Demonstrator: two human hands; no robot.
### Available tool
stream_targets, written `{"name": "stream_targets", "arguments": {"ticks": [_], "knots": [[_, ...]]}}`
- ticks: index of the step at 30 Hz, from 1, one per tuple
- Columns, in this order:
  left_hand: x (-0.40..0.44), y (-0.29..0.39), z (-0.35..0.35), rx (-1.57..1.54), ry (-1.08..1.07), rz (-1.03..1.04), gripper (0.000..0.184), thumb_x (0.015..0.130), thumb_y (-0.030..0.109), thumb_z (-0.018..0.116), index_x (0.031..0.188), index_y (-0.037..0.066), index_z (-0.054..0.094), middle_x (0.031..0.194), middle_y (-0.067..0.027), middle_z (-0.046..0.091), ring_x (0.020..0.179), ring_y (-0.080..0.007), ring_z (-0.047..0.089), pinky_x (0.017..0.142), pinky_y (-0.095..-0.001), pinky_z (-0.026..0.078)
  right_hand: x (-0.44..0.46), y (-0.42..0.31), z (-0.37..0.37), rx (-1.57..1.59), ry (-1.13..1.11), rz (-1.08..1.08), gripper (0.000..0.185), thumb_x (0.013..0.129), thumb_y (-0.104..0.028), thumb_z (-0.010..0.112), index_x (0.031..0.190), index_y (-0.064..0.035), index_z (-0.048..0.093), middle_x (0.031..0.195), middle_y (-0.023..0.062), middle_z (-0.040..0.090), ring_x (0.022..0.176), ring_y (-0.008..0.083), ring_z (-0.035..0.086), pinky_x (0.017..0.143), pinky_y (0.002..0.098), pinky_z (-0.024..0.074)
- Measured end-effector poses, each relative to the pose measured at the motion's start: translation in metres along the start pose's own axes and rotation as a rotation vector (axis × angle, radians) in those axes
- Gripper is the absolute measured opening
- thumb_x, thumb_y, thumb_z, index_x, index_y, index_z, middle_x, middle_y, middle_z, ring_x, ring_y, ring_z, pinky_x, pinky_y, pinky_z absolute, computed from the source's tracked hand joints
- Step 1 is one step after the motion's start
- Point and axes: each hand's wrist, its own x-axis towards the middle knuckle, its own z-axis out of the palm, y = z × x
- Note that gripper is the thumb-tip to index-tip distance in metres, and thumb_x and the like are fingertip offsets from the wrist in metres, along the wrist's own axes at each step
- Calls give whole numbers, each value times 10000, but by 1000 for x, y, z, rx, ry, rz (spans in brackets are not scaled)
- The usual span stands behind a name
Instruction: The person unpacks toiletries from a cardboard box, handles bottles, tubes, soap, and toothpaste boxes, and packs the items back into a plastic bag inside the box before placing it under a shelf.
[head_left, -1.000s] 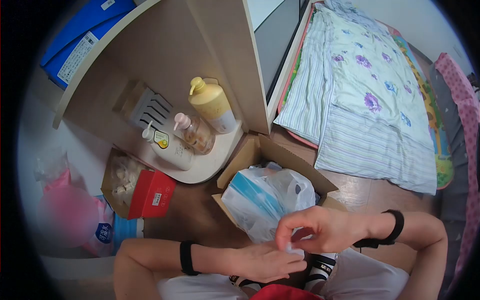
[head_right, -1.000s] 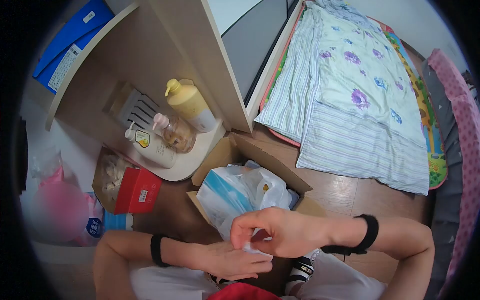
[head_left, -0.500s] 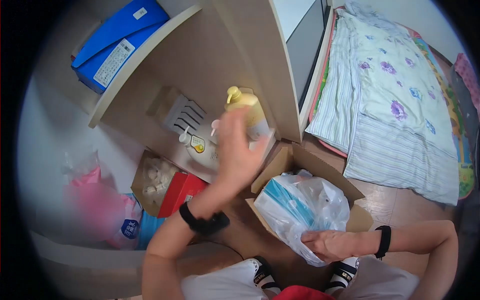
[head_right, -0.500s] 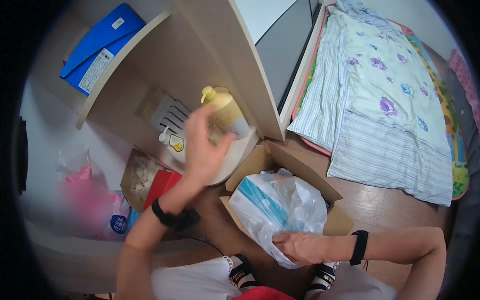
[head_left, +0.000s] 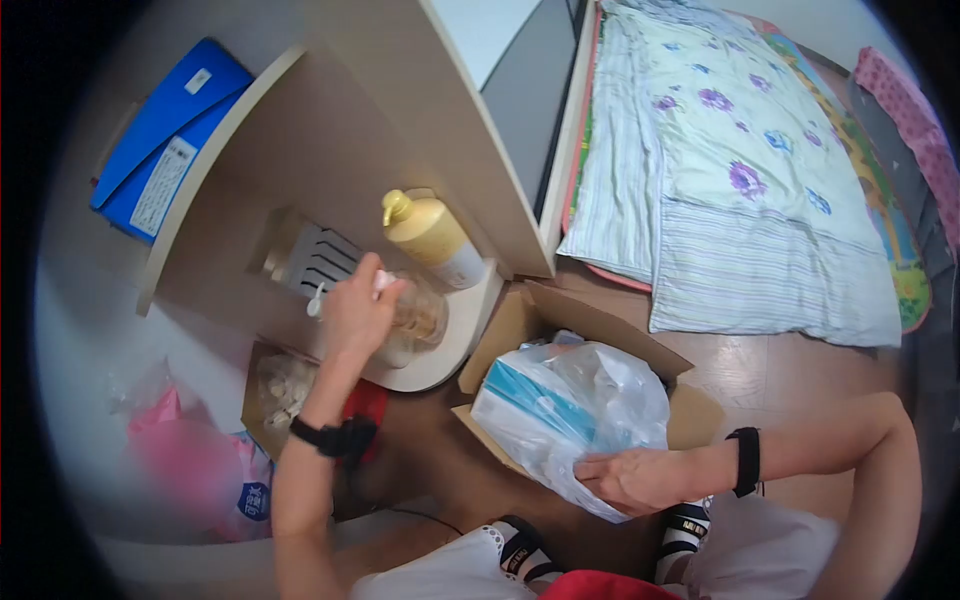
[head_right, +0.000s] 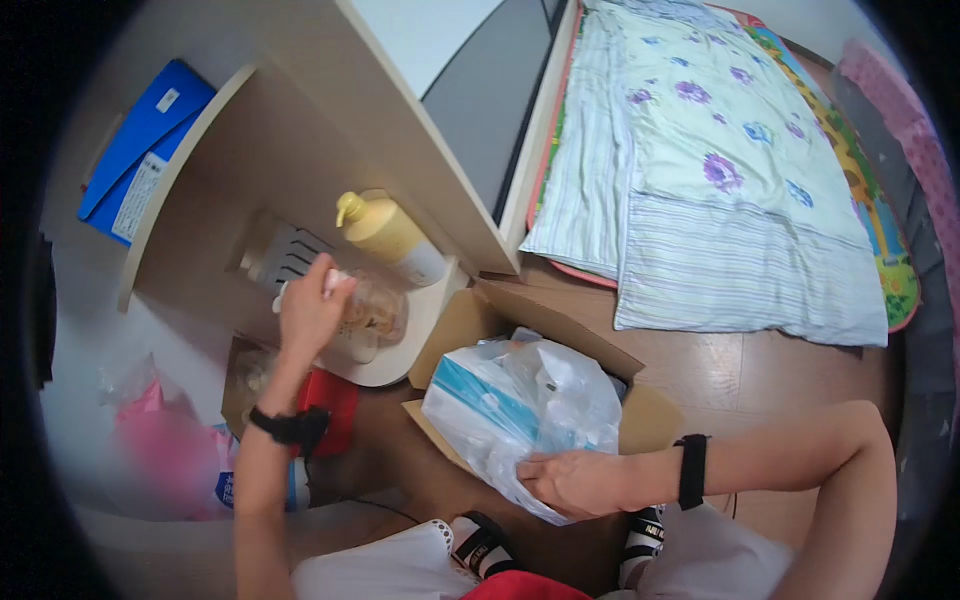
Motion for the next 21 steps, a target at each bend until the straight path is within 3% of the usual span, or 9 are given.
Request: {"name": "stream_targets", "arguments": {"ticks": [2,5,9,12,15,21], "knots": [[-1,32,-41,-29,25,43,269,882,247,706,913,21,563,690,-169,636,645,-323,650,595,-414,470,1,-1,-3,7,3,1,247,777,-95,649,989,32,651,1118,150,579,1124,314,581,937,368,511],[-12,81,-88,-206,75,49,254,845,213,741,861,39,556,626,-150,593,564,-287,614,541,-377,449,2,-2,-3,7,-20,6,273,770,-98,654,1011,31,643,1127,150,585,1135,311,574,955,362,502],[-27,120,-100,-490,41,90,255,850,145,745,835,25,521,615,-56,553,553,-98,487,521,-272,386,5,1,-3,-3,-38,-13,282,764,-101,651,1012,32,637,1123,148,590,1138,308,574,949,357,504],[-34,115,-54,-753,-104,33,265,888,192,742,866,41,524,640,-48,597,528,-101,524,487,-254,393,4,1,-1,-23,-40,-7,275,757,-106,643,998,26,636,1115,143,592,1132,305,577,945,347,503],[-40,117,-13,-1138,-435,-293,260,928,235,714,895,62,522,658,-66,623,474,-114,552,427,-245,402,1,0,-1,-34,5,-33,266,752,-111,636,984,19,636,1106,142,593,1122,299,580,946,333,497],[-54,115,35,-956,-753,-467,282,965,271,658,846,48,533,596,-88,610,422,-153,581,385,-278,433,-1,2,4,-59,-6,-42,210,767,-109,642,918,36,635,1096,150,553,1125,287,557,946,326,494]]}}
